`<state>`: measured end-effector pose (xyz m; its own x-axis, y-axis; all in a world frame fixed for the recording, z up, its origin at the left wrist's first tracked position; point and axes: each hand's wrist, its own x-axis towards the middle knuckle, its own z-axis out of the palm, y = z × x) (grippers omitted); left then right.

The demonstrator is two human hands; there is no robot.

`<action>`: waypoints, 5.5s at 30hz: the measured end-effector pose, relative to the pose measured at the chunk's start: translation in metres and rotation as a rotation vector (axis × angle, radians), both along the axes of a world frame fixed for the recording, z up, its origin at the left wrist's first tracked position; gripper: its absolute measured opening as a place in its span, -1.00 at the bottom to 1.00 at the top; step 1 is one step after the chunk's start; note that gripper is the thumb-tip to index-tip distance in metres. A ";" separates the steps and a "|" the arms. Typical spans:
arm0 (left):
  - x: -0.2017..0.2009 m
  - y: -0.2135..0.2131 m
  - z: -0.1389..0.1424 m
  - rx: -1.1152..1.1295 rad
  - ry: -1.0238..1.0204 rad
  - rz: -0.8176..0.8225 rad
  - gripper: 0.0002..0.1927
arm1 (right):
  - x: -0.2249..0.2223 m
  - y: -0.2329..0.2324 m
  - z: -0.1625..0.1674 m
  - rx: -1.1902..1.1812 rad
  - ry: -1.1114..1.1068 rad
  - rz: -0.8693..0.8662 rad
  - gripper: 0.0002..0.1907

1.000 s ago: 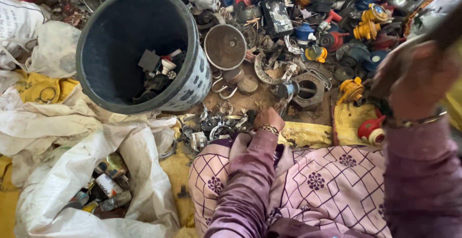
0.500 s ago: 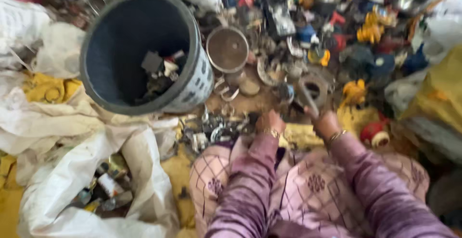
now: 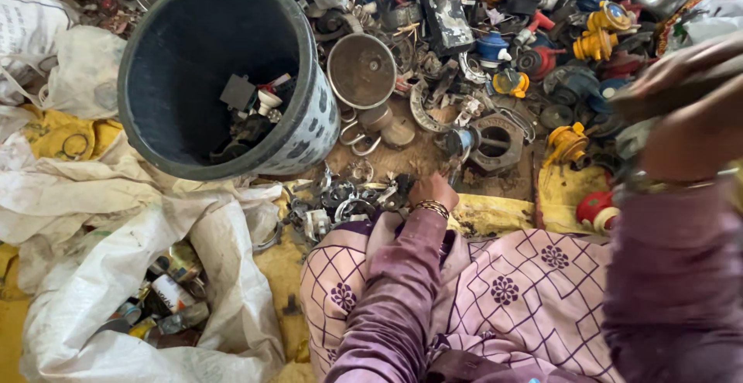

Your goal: The person sits on the floor and uses a hammer and a metal rod to strike and disassemble small metal parts. They repeatedly hit the parts, separate components, and place them into a nearby bucket.

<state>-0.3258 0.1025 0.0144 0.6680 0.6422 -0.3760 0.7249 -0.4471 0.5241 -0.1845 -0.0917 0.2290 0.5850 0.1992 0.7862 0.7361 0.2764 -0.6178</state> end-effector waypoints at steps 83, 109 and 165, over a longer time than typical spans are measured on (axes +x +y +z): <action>0.013 0.007 -0.030 -0.713 -0.176 0.087 -0.70 | -0.004 0.005 -0.080 -0.438 0.066 -0.409 -0.39; 0.004 0.003 -0.021 -0.570 -0.171 0.070 -0.58 | -0.010 0.004 -0.029 -0.263 0.061 -0.175 -0.38; 0.008 0.006 -0.031 -0.608 -0.235 0.103 -0.61 | 0.007 -0.016 -0.012 -0.047 0.034 -0.007 -0.38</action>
